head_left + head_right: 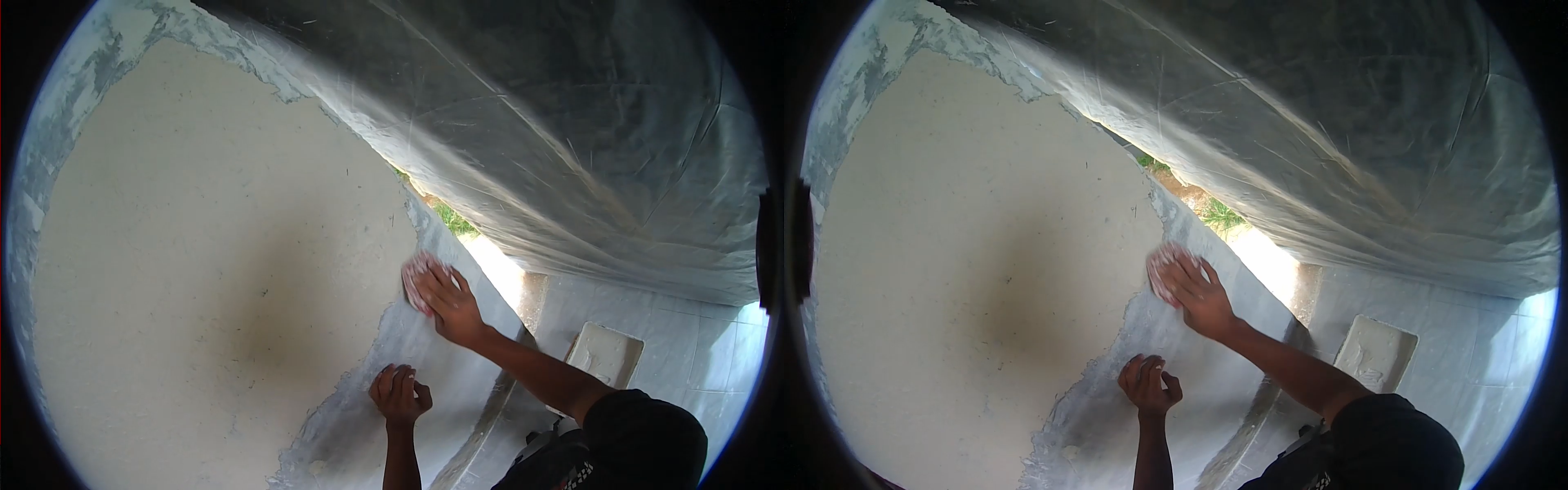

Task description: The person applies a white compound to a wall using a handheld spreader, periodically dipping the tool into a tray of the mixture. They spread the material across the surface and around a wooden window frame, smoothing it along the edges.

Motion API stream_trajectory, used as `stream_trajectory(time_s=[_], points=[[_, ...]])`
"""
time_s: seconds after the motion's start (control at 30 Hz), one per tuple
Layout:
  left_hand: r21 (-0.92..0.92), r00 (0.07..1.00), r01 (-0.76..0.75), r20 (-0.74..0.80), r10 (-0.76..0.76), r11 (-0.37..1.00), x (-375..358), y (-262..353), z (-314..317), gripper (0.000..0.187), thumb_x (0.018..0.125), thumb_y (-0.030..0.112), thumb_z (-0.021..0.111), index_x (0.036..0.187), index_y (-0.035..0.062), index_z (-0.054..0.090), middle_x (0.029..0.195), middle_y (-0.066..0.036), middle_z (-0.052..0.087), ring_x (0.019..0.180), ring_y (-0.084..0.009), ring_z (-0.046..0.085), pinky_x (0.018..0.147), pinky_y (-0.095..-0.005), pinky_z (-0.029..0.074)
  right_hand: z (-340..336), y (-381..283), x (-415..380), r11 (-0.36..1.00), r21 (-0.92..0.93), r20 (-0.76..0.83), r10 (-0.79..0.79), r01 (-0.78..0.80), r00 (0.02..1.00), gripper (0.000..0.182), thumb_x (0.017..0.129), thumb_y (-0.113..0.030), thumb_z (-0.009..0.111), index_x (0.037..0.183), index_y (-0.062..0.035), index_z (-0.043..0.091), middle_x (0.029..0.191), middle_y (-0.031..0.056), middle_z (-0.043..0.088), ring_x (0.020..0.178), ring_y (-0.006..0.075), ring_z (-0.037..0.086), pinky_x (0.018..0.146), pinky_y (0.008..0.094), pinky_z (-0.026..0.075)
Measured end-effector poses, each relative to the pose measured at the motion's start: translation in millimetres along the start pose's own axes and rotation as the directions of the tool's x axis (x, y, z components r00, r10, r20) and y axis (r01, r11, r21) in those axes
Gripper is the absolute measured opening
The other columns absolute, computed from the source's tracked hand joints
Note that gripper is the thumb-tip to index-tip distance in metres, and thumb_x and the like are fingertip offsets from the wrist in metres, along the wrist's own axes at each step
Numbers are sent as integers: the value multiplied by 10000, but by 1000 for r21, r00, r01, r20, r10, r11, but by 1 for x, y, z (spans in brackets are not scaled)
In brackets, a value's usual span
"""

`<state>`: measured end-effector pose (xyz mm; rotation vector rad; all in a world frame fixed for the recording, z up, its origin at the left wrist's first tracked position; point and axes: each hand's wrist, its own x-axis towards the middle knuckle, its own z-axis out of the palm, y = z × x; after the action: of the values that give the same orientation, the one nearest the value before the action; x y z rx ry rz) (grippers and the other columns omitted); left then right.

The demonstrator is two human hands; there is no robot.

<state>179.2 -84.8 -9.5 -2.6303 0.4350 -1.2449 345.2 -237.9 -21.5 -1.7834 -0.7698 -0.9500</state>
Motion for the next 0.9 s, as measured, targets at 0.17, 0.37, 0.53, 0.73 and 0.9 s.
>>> stream_trajectory(time_s=[0.17, 0.37, 0.53, 0.73, 0.9], points=[[7, 1000, -11, 0, 11, 1000, 1, -1, 1, 156, 723, 95, 574, 875, 88, 607, 931, -46, 710, 1106, -275, 575, 975, -452, 392, -17, 3, 21, 993, 45, -72, 112, -109, 991, 720, 691, 97, 637, 1382, -71, 526, 1435, 135, 530, 1395, 343, 441, 1115, 548, 328], [18, 1000, -15, -14, 15, 1000, 1, 1, -2, 168, 718, 95, 580, 880, 85, 624, 936, -44, 711, 1101, -264, 583, 967, -442, 403, 4, -3, -3, 994, 74, -50, 81, -78, 995, 697, 698, 98, 629, 1368, -71, 537, 1432, 137, 543, 1387, 351, 453, 1121, 529, 327], [3, 999, -14, -34, 14, 1000, -1, 1, -1, 175, 704, 95, 590, 870, 84, 643, 949, -45, 714, 1093, -253, 595, 962, -432, 410, -10, -13, 10, 987, 93, -101, 139, -130, 985, 665, 716, 99, 605, 1360, -55, 541, 1421, 156, 548, 1384, 356, 458, 1114, 531, 332], [-45, 998, -27, -59, 25, 999, 1, 0, -3, 164, 708, 91, 578, 859, 74, 637, 927, -59, 708, 1089, -267, 595, 964, -444, 415, 7, -24, 21, 987, 70, -128, 153, -145, 980, 768, 699, 145, 599, 1436, -33, 475, 1446, 198, 503, 1390, 385, 433, 1110, 525, 339], [-255, 991, -68, -131, 36, 965, -5, -7, -4, 165, 692, 72, 519, 823, 50, 617, 880, -87, 676, 1026, -305, 571, 936, -485, 425, 4, -47, 0, 986, 89, -84, 148, -141, 985, 691, 746, 82, 615, 1410, -74, 507, 1461, 178, 500, 1403, 361, 428, 1102, 541, 337]])
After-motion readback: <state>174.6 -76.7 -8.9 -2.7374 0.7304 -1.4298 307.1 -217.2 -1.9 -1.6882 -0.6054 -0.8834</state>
